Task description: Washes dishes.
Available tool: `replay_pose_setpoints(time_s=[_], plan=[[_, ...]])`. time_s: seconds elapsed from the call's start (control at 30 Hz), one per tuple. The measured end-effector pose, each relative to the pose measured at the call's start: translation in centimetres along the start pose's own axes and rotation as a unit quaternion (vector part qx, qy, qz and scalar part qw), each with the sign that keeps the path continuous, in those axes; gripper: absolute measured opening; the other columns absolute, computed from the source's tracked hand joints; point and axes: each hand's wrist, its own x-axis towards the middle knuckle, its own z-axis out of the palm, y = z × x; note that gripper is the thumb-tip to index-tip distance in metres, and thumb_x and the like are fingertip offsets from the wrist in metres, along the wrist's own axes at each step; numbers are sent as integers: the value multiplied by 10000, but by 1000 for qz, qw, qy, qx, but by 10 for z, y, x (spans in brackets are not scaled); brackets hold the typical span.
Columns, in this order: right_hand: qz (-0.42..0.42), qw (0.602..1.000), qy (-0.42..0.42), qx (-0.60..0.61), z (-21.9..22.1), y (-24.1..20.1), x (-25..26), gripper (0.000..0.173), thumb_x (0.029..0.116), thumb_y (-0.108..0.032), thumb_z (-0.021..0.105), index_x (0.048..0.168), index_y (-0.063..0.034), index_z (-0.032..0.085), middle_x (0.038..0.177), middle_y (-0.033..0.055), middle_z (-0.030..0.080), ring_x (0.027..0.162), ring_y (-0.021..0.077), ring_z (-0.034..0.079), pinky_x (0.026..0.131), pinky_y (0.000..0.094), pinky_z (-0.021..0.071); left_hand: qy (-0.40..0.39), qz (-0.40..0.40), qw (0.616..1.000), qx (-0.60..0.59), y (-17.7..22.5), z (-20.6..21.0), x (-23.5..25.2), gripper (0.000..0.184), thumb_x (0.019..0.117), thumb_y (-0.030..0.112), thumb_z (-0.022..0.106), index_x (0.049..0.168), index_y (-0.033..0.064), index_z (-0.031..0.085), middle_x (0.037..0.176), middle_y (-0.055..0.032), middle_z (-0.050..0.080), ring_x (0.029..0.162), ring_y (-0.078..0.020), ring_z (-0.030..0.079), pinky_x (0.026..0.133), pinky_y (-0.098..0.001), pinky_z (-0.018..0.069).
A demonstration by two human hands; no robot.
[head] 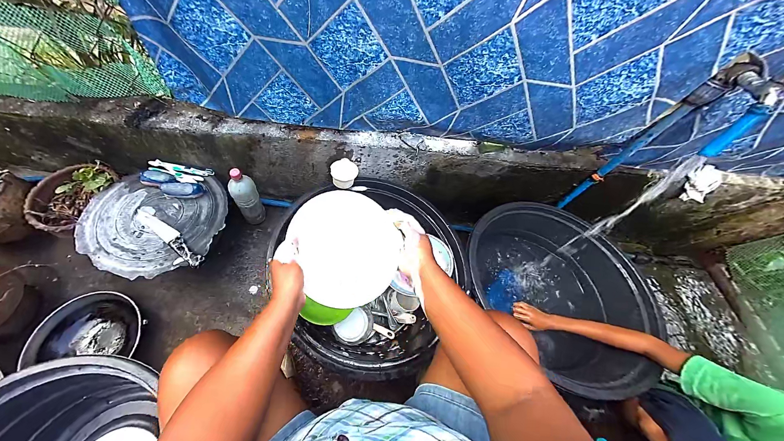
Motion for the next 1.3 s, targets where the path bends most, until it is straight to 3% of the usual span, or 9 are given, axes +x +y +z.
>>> replay_pose_setpoints(time_s=[0.1, 0.23, 0.37, 0.53, 0.67, 0.8, 0.97, 1.13, 1.3], plan=[[86, 991, -64, 80, -1, -10, -29, 390, 1117, -343, 361, 1420, -133, 488, 1220, 78, 639, 1058, 159, 639, 894, 382, 553, 5, -4, 1000, -19, -3, 6, -1, 358, 1118, 140, 361, 1386, -58, 490, 1322, -210, 573, 1165, -194, 585, 1003, -362, 494], [-132, 976, -97, -146, -11, -24, -62, 541, 900, 36, 689, 1406, 75, 500, 1264, 196, 650, 1124, 179, 655, 994, 339, 547, -2, -54, 994, -92, -12, 18, -3, 480, 1143, 257, 212, 1479, -24, 408, 1447, -211, 495, 1278, -250, 526, 1053, -430, 457], [-521, 776, -156, -319, -26, -5, -88, 168, 872, -92, 706, 990, -1, 782, 993, 246, 752, 964, 352, 745, 862, 489, 609, -212, -146, 921, -293, -11, 12, 13, 841, 1012, 678, -11, 1505, 159, 430, 1223, -155, 667, 1041, -271, 673, 819, -450, 571], [-666, 571, -216, -428, -69, -2, -78, 245, 1008, -201, 622, 1218, -243, 743, 999, 209, 733, 961, 369, 721, 798, 496, 607, -324, -112, 853, -394, 16, 13, -10, 501, 1056, 226, 208, 954, 91, 679, 843, -94, 746, 784, -174, 743, 715, -350, 632], [-642, 468, -327, -511, -90, -14, -80, 305, 1036, -190, 559, 1302, -224, 705, 992, 248, 733, 953, 418, 735, 746, 537, 612, -376, -173, 838, -354, 8, 16, -34, 434, 1082, 232, 225, 1092, 90, 635, 969, -117, 750, 904, -212, 744, 804, -389, 627], [-509, 559, -396, -521, -87, -28, -76, 349, 945, -224, 673, 1291, -198, 718, 1161, 315, 698, 1118, 519, 668, 858, 665, 559, -449, -234, 800, -322, -14, 17, -51, 375, 1062, 271, 313, 1138, 86, 631, 1032, -128, 745, 966, -242, 732, 853, -421, 613], [-217, 815, -87, -530, -52, -34, -52, 544, 926, 9, 624, 1464, -47, 565, 1551, 257, 465, 1483, 417, 392, 1224, 570, 301, -410, -260, 828, -280, -18, 27, -68, 375, 1106, 234, 238, 1223, 68, 553, 1063, -119, 733, 990, -222, 727, 875, -397, 607], [-367, 780, -189, -470, -9, -2, -54, 345, 987, -176, 590, 1281, -50, 720, 1361, 184, 667, 1327, 371, 591, 1118, 565, 448, -381, -255, 848, -266, -27, 29, -60, 351, 1109, 192, 228, 1217, 75, 541, 1049, -93, 717, 992, -189, 707, 889, -369, 588], [-177, 870, -115, -445, -21, -34, 0, 379, 1070, -152, 506, 1423, -58, 607, 1460, 171, 591, 1391, 351, 524, 1174, 562, 382, -356, -244, 854, -291, -18, 28, -52, 360, 1127, 251, 259, 1292, 55, 513, 1106, -129, 712, 1019, -226, 714, 893, -403, 601]])
